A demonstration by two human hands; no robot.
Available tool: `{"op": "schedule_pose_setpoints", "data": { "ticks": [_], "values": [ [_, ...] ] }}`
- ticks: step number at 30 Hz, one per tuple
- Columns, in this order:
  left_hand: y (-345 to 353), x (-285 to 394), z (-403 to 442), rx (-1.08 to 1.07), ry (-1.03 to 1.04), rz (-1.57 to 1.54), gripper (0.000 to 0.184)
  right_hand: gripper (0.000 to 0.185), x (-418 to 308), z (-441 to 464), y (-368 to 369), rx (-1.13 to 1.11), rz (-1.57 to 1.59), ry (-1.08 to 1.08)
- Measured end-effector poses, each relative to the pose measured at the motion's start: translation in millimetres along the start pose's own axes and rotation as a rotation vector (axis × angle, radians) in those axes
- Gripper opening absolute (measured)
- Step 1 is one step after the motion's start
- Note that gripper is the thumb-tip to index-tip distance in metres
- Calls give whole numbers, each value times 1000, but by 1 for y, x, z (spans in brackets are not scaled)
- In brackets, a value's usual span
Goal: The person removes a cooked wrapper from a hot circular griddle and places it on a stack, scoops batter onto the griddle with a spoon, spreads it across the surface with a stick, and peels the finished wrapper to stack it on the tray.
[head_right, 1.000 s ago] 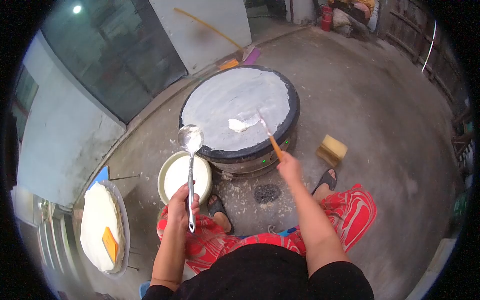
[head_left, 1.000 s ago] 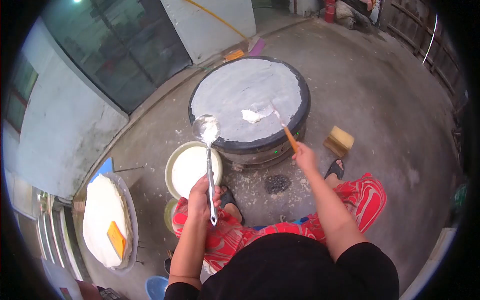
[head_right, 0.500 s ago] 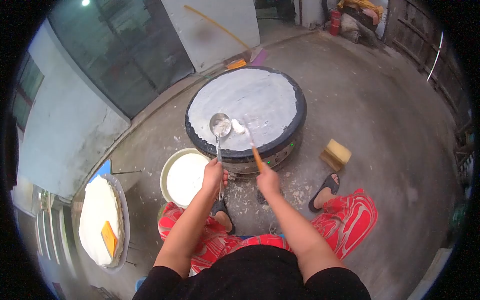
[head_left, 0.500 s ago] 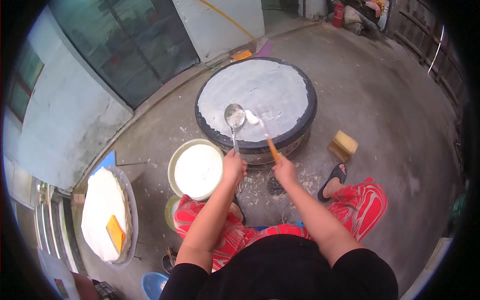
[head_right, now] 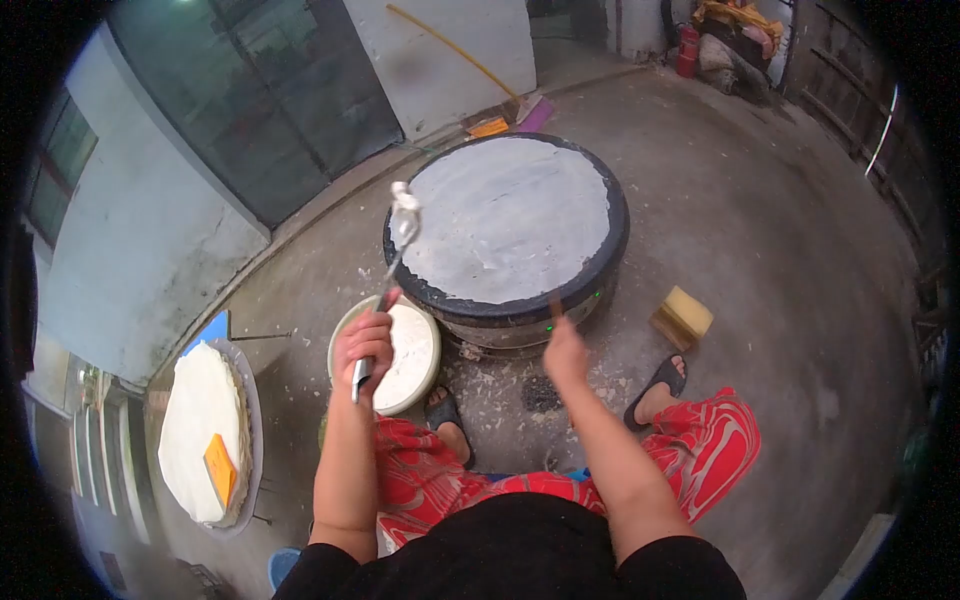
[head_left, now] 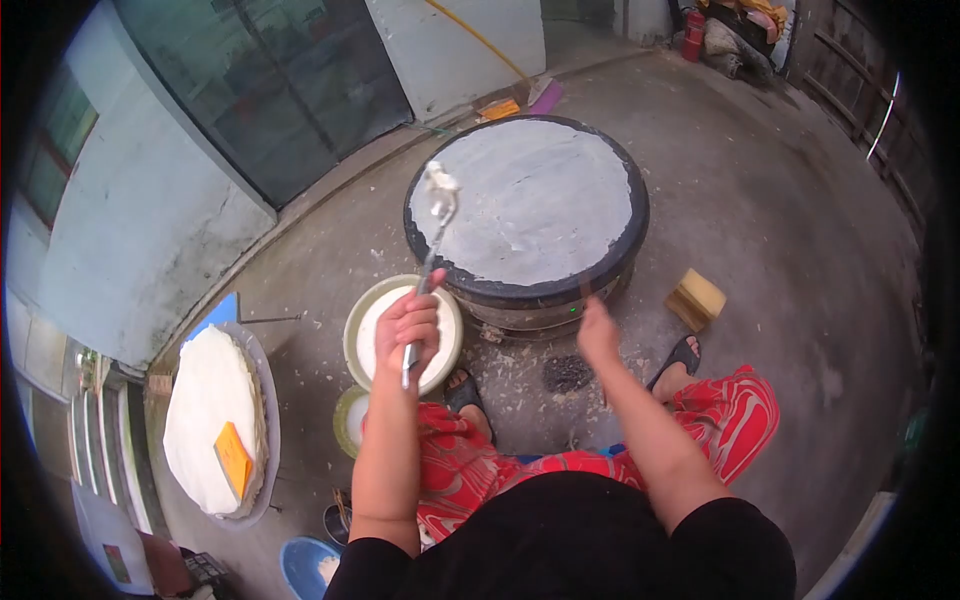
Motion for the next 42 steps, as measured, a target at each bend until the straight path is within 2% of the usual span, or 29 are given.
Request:
{"op": "schedule_pose_setpoints", "data": {
  "ticks": [3,4,6,7,8,9,10,11,12,13,15,16,18,19,21,22,23,24,25,27,28,30,33,36,37,42],
  "values": [
    [4,24,-32,45,47,122,38,29,-32,-60,14,-657,74,-228],
    [5,31,-44,145,80,161,36,29,-30,-59,12,-655,71,-224],
    [-10,53,-74,380,138,283,34,26,-21,-51,6,-637,329,-134],
    [-21,64,-89,482,149,365,33,27,-4,-32,2,-466,458,-46],
    [-35,74,-105,575,154,401,32,27,-10,-19,-16,-272,541,300],
    [-51,81,-119,669,157,435,32,28,5,-6,-29,-29,560,197],
    [-64,85,-129,668,152,432,32,27,16,-6,-35,-36,333,144],
    [-79,89,-137,794,153,408,32,27,25,-13,-37,-41,106,89],
    [-97,94,-145,919,155,382,32,29,35,-35,-25,-222,161,-149],
    [-123,104,-152,914,151,377,32,32,36,-56,-11,-407,212,-388],
    [-181,120,-164,854,52,287,31,38,-43,-81,-24,-891,-10,86],
    [-199,116,-165,854,53,283,31,38,-42,-79,-22,-894,-14,86],
    [-224,103,-162,1048,186,574,29,54,-45,-70,-17,-745,52,-185],
    [-224,94,-161,1044,189,572,29,54,-62,-64,-25,-745,49,-190],
    [-217,73,-160,1109,118,790,26,70,-95,-54,-48,-791,642,90],
    [-185,55,-153,1258,99,927,24,70,-95,-52,-52,-787,639,86],
    [-208,72,-159,1252,102,927,24,75,-91,-49,-55,-788,771,262],
    [-248,103,-175,1379,140,1014,23,81,-88,-46,-59,-787,898,440],
    [-270,124,-186,1508,180,1098,22,81,-81,-38,-60,-791,893,435],
    [-223,135,-165,1427,379,1115,26,79,-60,-20,-59,-645,672,333],
    [-181,128,-149,1363,460,1143,29,73,-73,-20,-62,-599,871,282],
    [-102,104,-107,1155,691,1043,19,70,-89,-12,-67,-600,892,326],
    [-23,70,-54,903,710,984,28,61,-58,14,-56,-553,838,367],
    [8,40,-7,712,686,968,31,52,-49,31,-53,-468,753,330],
    [11,25,17,615,618,965,29,48,-53,41,-55,-396,755,348],
    [-22,3,53,736,429,942,25,39,-46,85,-48,-287,712,363]
  ]
}}
Point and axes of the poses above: each hand's wrist, its own z-axis towards the middle knuckle, its own y-axis out of the palm, x = y × z, the point moved 2 cm from there along z, towards the middle knuckle, and after that the axes turned 13 degrees about z, right-handed, at the moved point
